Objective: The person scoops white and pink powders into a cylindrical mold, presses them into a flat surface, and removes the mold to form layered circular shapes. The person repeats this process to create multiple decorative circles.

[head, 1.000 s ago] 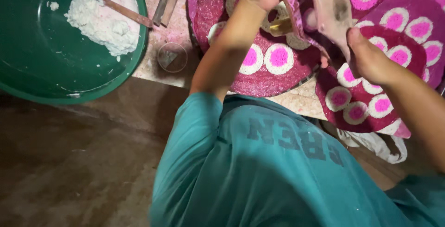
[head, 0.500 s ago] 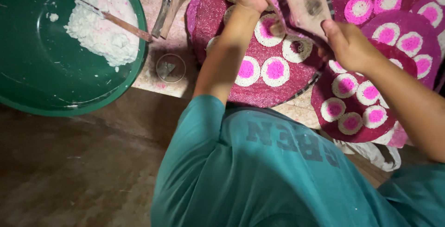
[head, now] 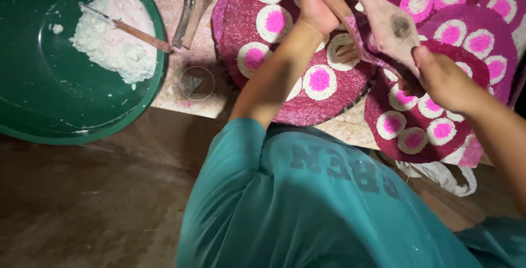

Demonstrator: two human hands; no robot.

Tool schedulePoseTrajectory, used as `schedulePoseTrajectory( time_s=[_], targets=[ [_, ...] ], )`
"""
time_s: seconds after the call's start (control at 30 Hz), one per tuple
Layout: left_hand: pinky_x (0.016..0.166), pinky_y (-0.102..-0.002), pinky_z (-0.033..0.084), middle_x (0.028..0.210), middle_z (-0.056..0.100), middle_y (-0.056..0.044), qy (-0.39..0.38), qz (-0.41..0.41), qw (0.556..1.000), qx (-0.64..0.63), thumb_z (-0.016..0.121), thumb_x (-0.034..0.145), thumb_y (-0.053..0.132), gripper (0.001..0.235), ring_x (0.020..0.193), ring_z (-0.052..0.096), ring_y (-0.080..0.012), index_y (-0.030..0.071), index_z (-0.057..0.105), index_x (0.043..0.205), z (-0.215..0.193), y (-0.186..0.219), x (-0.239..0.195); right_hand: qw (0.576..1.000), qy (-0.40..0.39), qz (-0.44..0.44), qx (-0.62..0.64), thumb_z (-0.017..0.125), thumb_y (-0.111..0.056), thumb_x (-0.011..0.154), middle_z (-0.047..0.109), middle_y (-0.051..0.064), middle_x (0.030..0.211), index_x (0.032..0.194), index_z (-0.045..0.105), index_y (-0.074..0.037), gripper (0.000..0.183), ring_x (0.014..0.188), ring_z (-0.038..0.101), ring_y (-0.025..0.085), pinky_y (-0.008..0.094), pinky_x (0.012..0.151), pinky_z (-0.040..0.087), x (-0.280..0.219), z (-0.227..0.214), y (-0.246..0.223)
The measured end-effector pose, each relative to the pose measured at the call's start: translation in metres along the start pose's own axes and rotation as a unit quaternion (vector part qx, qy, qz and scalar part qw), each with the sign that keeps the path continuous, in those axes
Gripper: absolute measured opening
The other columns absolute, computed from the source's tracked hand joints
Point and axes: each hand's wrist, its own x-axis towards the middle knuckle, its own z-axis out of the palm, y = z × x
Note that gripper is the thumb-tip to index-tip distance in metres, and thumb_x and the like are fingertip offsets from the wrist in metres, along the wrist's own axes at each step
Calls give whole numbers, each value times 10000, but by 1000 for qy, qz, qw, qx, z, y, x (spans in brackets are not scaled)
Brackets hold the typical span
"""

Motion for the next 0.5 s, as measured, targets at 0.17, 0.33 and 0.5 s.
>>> schedulePoseTrajectory(
  time_s=[0.17, 0.33, 0.5],
  targets=[
    [964, -478, 477, 862, 596, -93, -84, 27, 995, 39, 453, 1029, 483, 440, 935, 598, -310, 76, 510, 869, 0, -5, 8, 992, 96, -73, -33, 257, -542, 1144, 567, 139, 733, 931, 594, 33, 700, 702, 569, 270, 454, 691, 468, 3, 30, 3],
    [917, -445, 475, 889, 567, -51, -83, -13, 992, -93, 421, 1074, 472, 447, 888, 572, -245, 72, 489, 885, -10, -10, 3, 996, 73, -52, 1, 270, -535, 1124, 566, 136, 678, 869, 589, 17, 687, 669, 578, 263, 456, 661, 467, 2, 30, 5],
    [919, -470, 493, 852, 617, -80, -94, 21, 994, -55, 451, 1046, 501, 474, 889, 610, -290, 71, 560, 880, -35, -21, 15, 993, 93, -67, -9, 272, -570, 1101, 603, 113, 686, 913, 630, -3, 696, 646, 607, 249, 420, 652, 491, 12, 26, 7]
  ],
)
